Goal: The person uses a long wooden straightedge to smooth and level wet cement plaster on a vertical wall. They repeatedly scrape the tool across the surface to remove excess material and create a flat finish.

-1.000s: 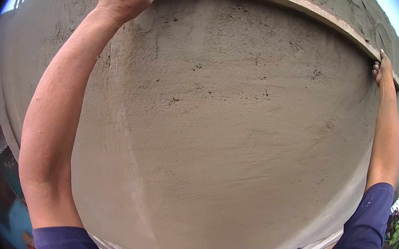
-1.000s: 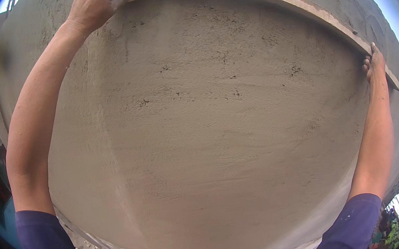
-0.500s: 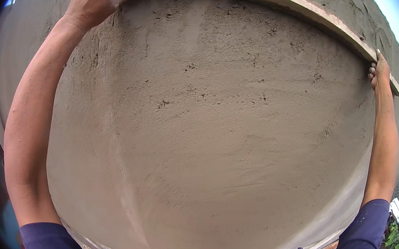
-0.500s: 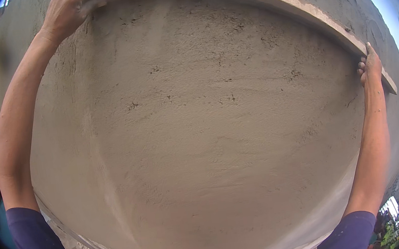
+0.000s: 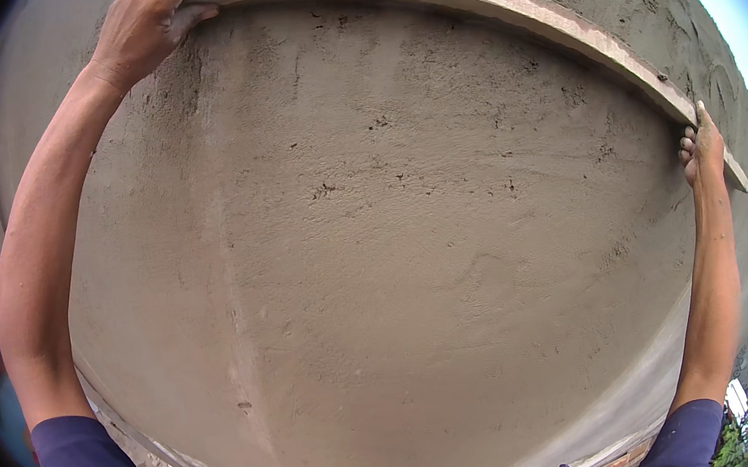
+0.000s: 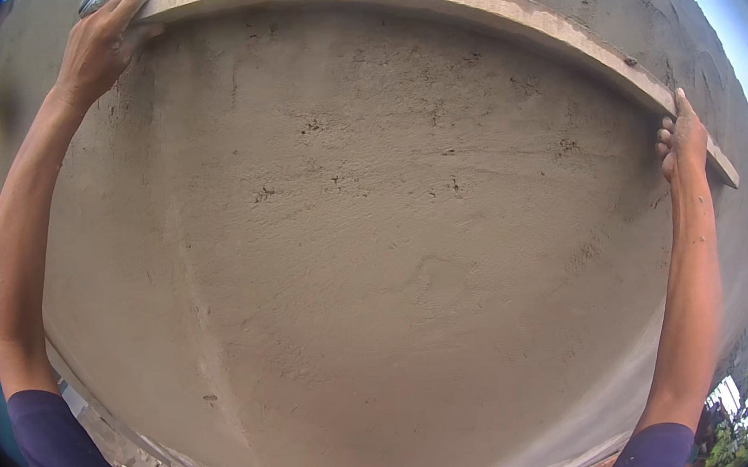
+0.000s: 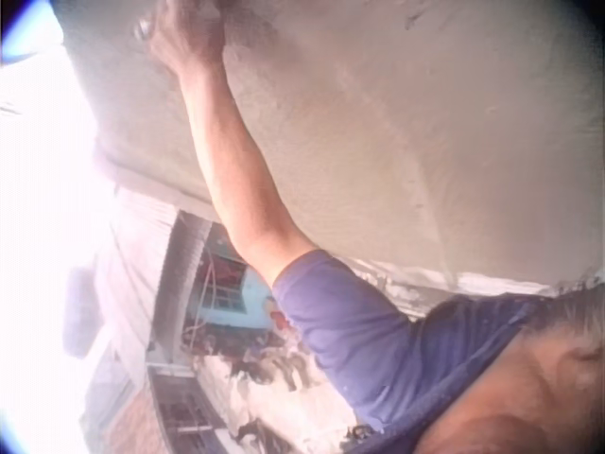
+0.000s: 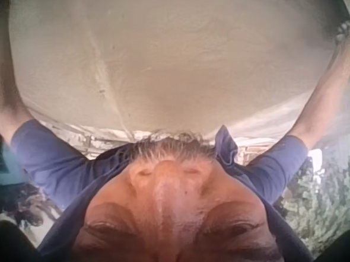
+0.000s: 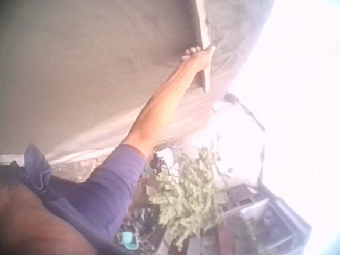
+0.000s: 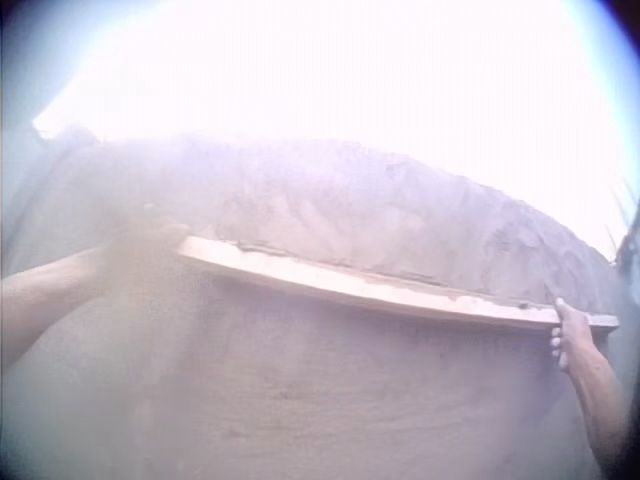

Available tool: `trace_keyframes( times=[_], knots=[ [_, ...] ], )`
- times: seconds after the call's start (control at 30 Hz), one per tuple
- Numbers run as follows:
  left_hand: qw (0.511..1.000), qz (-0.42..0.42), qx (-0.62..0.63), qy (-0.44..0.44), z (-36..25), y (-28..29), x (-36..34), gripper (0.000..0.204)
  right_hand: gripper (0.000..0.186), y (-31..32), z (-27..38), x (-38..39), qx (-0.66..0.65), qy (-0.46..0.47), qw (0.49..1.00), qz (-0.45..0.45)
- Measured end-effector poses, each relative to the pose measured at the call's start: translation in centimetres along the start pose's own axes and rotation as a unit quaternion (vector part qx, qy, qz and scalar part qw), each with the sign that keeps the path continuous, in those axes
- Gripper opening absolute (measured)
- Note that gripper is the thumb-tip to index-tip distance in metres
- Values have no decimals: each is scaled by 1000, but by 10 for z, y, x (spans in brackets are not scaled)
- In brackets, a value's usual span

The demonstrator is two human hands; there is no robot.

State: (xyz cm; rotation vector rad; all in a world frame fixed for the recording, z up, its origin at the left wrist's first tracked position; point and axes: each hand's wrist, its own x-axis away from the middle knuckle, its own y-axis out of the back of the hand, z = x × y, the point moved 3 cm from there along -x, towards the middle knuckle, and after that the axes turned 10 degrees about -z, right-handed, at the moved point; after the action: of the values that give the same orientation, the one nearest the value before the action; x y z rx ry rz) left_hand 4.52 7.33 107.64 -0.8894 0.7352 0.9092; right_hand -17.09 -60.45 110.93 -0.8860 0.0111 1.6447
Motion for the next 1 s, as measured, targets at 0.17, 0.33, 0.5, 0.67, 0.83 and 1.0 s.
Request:
trace_keyframes(
  times=[0.17, 0.33, 0.5, 0.67, 0.83, 1.0],
  knots=[
    [998, 20, 39, 44, -8, -30, -101, 13, 47, 9, 33, -87, 13, -7, 1000, -1],
    [996, 17, 83, 1, 2, 14, -27, 20, 55, 9, 1, -38, 28, -11, 999, 17],
    [998, -21, -41, 42, 0, 15, -3, 25, 56, -4, -14, -35, -1, 10, 1000, 15],
    [992, -117, 34, -13, 47, -63, -132, 17, 48, -23, 52, -149, -11, 61, 998, -23],
    [998, -26, 49, -20, 45, -48, -113, 23, 45, -12, 39, -133, 22, 13, 999, -37],
    [996, 65, -37, -42, -7, 27, -3, 18, 59, 8, -16, -15, 7, -9, 1000, 0]
  ],
)
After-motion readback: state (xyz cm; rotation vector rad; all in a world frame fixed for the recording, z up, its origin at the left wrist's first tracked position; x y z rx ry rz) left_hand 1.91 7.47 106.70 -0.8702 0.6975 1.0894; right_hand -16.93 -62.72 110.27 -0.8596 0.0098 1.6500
